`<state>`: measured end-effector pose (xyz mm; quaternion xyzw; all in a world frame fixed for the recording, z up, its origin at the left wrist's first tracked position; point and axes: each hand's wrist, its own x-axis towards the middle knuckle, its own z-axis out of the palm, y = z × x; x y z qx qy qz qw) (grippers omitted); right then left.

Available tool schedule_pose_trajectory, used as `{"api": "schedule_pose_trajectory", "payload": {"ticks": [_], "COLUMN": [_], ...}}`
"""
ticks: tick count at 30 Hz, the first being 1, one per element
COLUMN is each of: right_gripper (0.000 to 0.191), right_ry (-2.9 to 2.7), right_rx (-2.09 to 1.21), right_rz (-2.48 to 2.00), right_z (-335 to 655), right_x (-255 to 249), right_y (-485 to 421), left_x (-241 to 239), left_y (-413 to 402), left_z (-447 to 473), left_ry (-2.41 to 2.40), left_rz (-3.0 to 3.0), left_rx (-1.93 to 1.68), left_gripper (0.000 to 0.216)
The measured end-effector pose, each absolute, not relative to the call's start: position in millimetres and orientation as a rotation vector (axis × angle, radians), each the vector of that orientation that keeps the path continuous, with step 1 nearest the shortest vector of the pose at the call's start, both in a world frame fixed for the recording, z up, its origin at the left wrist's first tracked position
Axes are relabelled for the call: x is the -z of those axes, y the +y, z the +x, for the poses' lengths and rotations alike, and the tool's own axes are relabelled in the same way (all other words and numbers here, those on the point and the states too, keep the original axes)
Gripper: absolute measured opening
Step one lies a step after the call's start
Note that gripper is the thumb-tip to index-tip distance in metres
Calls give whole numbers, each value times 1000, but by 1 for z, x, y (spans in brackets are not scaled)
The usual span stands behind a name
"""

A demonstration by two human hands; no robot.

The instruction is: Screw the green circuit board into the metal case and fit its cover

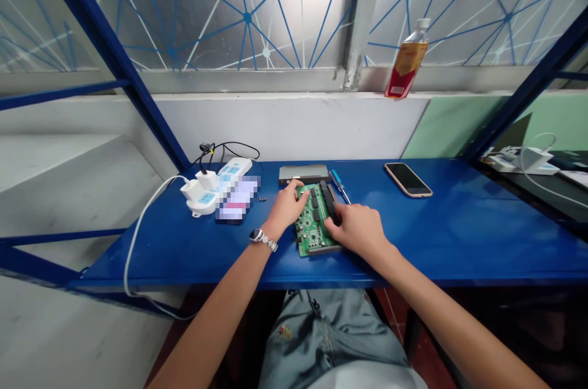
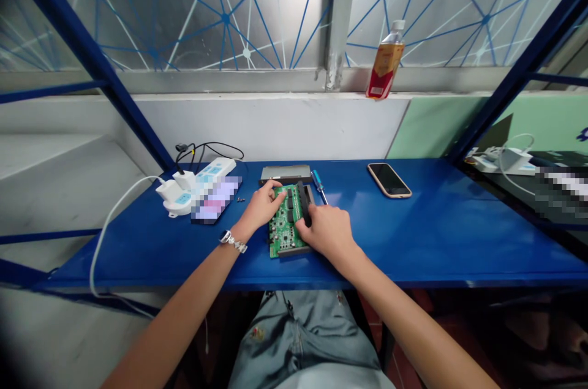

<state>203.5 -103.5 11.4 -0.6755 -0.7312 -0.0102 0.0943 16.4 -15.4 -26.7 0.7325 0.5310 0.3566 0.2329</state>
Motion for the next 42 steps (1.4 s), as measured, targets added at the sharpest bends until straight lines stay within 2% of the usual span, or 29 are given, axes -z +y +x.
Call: {"api": "schedule_pose_trajectory", "payload": {"ticks": [12,20,29,39,42], "right_gripper": [39,28,14,24,23], "right_ry": [-2427,-2433,-2369,-2286,-2271], "right_rx": [38,57,-39,-382,-392], "right_rz": [-2006,-1989,-1932,-1814,-1790], "right_z": [218,217,225,243,244], "right_x": [-18,-15,-11,-3,-2], "right_y": [-92,-99,-98,-95,-94], "left_x": [19,19,20,21,23], "left_y": [-24,-25,-24,-23,-22], "left_z": [17,18,15,15,14], "left_ry": [1510,1505,1489,1466,1457], "left_rz": [2138,2145,2189,2179,2182], "left_rx": [-797,-783,-800,-800,-795], "left_gripper": [29,28,22,23,23]}}
